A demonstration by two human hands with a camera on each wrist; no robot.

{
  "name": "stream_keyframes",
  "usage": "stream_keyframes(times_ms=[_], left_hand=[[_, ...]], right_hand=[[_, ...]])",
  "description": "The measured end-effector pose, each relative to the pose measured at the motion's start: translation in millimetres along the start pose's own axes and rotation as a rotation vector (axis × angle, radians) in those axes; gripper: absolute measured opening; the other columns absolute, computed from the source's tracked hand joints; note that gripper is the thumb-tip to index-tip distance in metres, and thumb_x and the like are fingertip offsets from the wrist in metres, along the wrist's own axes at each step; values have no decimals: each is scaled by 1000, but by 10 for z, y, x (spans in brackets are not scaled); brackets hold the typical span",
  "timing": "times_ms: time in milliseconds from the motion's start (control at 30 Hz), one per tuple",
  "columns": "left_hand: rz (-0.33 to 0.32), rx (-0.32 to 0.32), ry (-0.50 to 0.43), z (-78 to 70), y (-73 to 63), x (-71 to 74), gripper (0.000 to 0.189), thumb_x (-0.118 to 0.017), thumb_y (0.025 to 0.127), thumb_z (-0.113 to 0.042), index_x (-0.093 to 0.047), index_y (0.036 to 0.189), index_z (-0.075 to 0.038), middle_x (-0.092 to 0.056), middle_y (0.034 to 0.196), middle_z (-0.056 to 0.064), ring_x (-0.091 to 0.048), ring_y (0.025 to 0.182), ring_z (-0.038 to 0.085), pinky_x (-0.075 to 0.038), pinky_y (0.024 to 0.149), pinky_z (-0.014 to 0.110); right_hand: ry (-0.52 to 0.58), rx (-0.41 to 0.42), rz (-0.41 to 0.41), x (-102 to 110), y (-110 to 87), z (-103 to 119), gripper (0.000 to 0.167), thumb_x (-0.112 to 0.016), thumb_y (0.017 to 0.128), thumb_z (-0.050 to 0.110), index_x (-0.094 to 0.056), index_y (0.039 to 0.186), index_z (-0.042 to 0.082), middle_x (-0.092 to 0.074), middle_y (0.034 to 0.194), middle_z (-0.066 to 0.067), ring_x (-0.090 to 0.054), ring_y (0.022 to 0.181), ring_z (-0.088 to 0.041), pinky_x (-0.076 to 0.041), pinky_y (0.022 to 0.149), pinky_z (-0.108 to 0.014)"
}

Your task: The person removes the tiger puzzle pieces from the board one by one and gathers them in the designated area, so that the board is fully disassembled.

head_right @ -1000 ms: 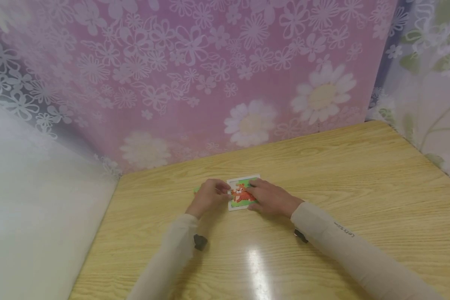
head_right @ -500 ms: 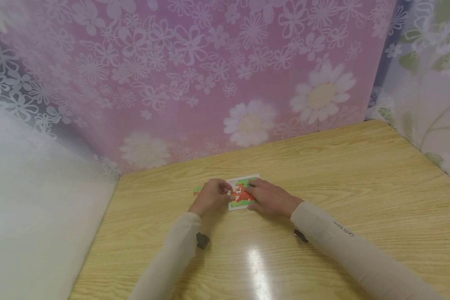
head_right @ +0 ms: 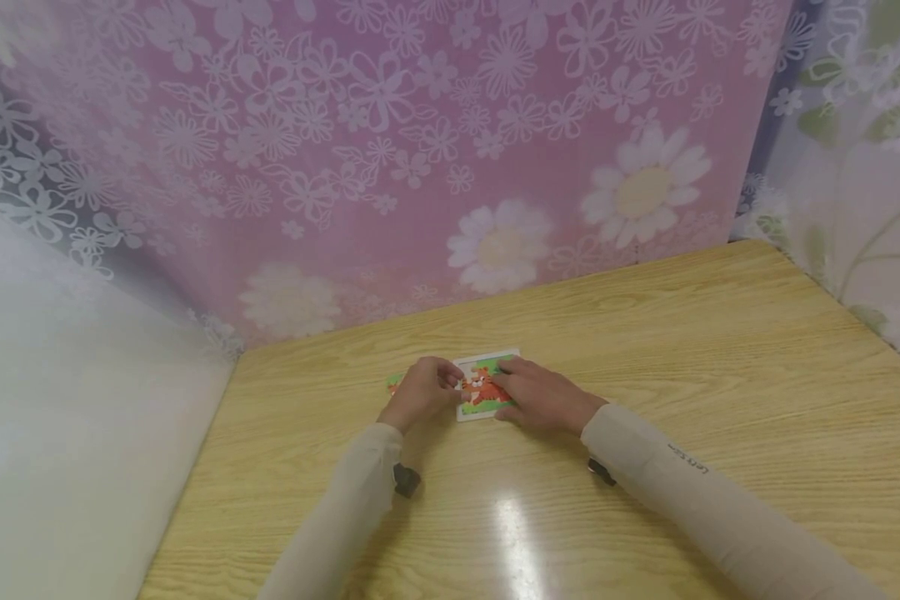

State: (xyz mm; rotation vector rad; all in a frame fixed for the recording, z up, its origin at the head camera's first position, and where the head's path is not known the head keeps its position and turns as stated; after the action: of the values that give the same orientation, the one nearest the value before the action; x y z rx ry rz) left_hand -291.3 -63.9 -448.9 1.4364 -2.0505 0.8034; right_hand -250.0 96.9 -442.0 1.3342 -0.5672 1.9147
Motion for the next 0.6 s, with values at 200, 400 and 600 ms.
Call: stream_keyframes(times_ms=[200,400,600], left_hand=[[-10,-3,-20,1,-6,5,25,-84,86,-15,-72,106,-6,-66,97,4,-60,84,14,-52,76,31],[-31,-8,-14,6,-2,6,25,-85,85,-16,-72,105,-7,-66,99,2,-60,86,14,-53,79,31],[-49,-18,-14,-3,-5,9,25,-85,84,-13,-72,104,-7,-67,98,3,-61,86,13,-53,78,30]], right_hand=[[7,-8,7,0,0,-1,58,-71,97,28,-54,139,-9,-44,147,-31,-43,136,-49,-41,107,-57],[5,1,0,1,-3,0,58,-71,97,28,-54,139,-9,-44,147,-31,-43,136,-48,-41,107,-56],[7,4,-3,4,-8,0,58,-71,97,28,-54,139,-9,-44,147,-31,-44,135,-48,-42,107,-56]])
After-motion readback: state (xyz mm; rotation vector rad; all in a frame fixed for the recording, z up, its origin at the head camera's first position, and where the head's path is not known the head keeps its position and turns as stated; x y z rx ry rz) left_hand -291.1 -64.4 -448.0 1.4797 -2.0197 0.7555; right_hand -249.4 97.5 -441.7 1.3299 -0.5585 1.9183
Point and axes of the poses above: each hand's wrist, its own y-axis towards the middle knuckle, its own x-axis out of the back of the hand, z = x × y, the point moved 7 cm from there along y, towards the middle knuckle
